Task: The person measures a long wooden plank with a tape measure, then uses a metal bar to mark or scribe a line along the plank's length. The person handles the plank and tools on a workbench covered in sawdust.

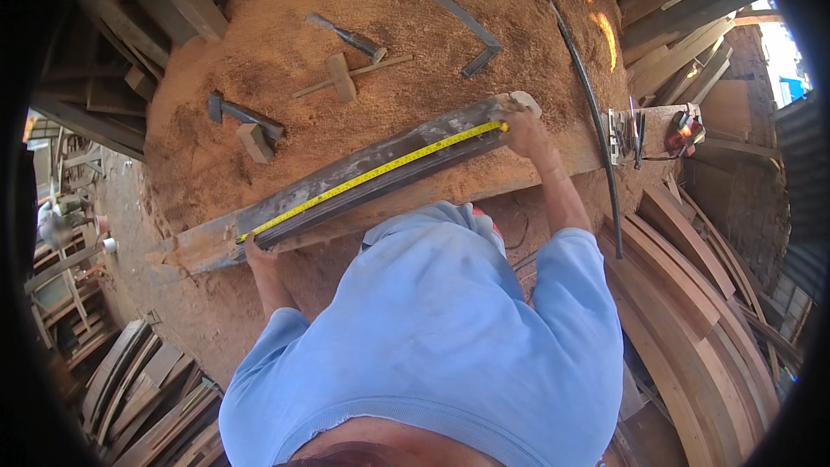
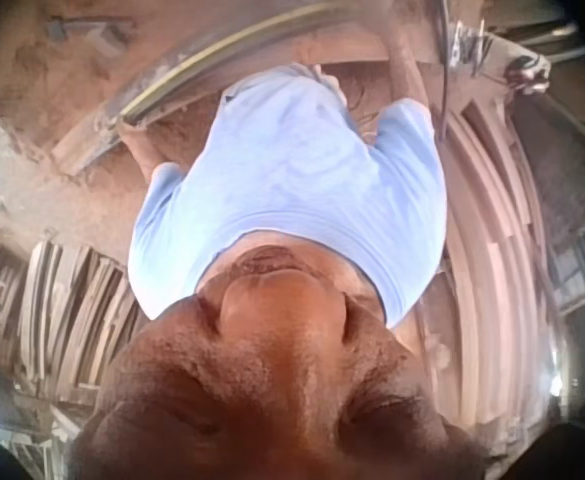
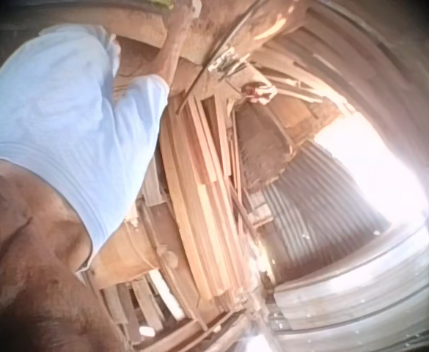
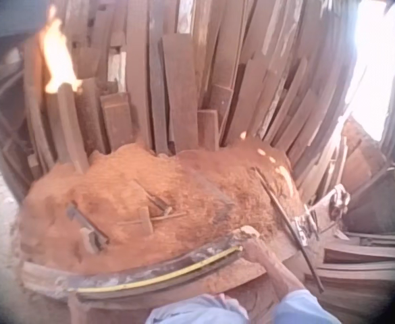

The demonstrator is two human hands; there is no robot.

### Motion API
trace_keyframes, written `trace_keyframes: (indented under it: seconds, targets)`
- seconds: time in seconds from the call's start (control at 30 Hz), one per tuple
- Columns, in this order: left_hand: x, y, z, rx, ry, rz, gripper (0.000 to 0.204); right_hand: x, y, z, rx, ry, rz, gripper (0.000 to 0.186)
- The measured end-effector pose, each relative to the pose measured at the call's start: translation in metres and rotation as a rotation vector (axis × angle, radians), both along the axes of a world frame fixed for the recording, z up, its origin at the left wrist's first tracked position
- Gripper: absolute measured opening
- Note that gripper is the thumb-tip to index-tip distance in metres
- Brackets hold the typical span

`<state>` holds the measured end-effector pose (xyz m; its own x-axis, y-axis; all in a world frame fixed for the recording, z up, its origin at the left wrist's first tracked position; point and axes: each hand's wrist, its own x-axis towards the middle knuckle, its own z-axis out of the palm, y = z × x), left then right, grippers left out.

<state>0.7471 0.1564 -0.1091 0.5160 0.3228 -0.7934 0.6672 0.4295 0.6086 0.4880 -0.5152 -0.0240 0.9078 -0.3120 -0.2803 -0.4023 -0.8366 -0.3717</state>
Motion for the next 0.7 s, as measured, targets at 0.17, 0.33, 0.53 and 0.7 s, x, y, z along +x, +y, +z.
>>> trace_keyframes:
  seconds: [0.17,0.33,0.53,0.7]
  targets:
    - [0.003,0.001,0.001,0.039,0.026,-0.013,0.050,-0.021,-0.050,-0.009,0.062,0.002,-0.002,0.046]
    - [0.001,0.001,0.006,0.029,0.023,-0.036,0.054,-0.026,-0.052,-0.017,0.083,-0.137,0.011,0.047]
    - [0.002,-0.003,0.009,0.128,0.045,-0.060,0.055,-0.026,-0.050,-0.012,0.079,-0.093,-0.011,0.047]
    - [0.002,-0.007,0.011,0.151,0.061,-0.066,0.055,-0.026,-0.049,-0.015,0.087,-0.060,-0.059,0.048]
